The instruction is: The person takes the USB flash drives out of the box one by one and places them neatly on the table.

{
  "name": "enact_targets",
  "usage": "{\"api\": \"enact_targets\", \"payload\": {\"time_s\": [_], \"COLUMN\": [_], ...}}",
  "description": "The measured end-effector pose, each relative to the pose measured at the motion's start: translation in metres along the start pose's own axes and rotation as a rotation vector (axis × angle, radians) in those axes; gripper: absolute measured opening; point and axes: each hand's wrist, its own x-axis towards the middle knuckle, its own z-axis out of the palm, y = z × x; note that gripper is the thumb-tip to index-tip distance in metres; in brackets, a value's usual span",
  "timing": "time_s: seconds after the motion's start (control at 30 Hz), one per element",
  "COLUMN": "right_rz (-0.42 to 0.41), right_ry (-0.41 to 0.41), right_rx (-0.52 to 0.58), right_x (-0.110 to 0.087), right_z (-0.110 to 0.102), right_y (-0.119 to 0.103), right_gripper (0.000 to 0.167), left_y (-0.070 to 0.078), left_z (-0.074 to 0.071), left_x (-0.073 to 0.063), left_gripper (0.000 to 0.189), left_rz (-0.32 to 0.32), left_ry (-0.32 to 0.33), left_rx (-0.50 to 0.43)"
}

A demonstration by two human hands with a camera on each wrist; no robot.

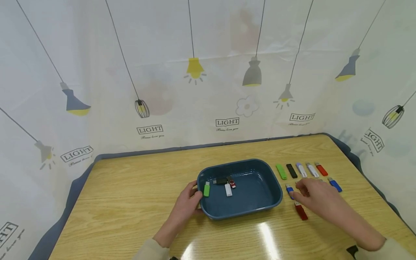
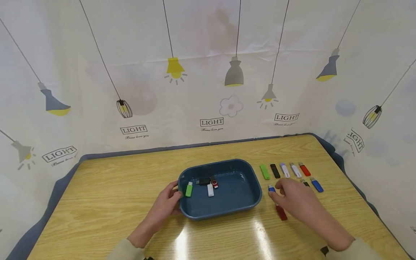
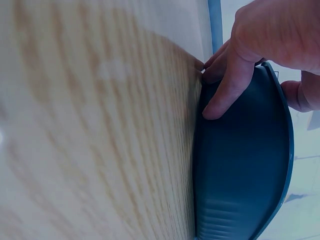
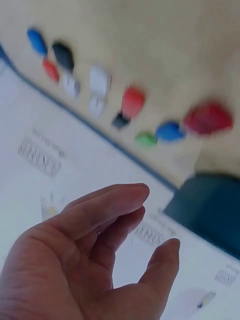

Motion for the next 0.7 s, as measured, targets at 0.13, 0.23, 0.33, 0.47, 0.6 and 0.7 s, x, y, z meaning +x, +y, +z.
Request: {"api": "enact_targets", "payload": {"time_s": [0.13,0.23,0.33,0.47,0.6,0.7], "right_rz": [-0.049,-0.068,-0.119,-0.219,-0.296,-0.369], "right_ry": [0.043,0.043,0.03,-0.005,-0.043,-0.044], "right_rx": [0.003,-0.011,-0.034,-0.086,-0.124,-0.148], "right_x": [0.007,0.012,0.019,0.031,0.044,0.053], "right_z": [-0.014,-0.022,-0.028,-0.031,-0.032,-0.031], "right_y": [-0.021,-0.038,-0.054,-0.074,-0.092,-0.104], "right_gripper": [0.026,0.027,0.028,0.027,0.026,0.023], "left_y": [-0.001,-0.001,-0.002,-0.003,-0.004,-0.004], "left_z": [-0.001,-0.001,-0.001,-0.002,-0.003,-0.003], "left_x": [0.0,0.001,0.002,0.003,0.004,0.004], "left_gripper": [0.058,0.058,0.058,0.057,0.057,0.058], "left_rz": [-0.002,0.0,0.003,0.011,0.023,0.028], "left_ry": [-0.001,-0.004,-0.006,-0.01,-0.015,-0.018], "left_rx": [-0.001,-0.001,0.003,0.007,0.004,0.001]}}
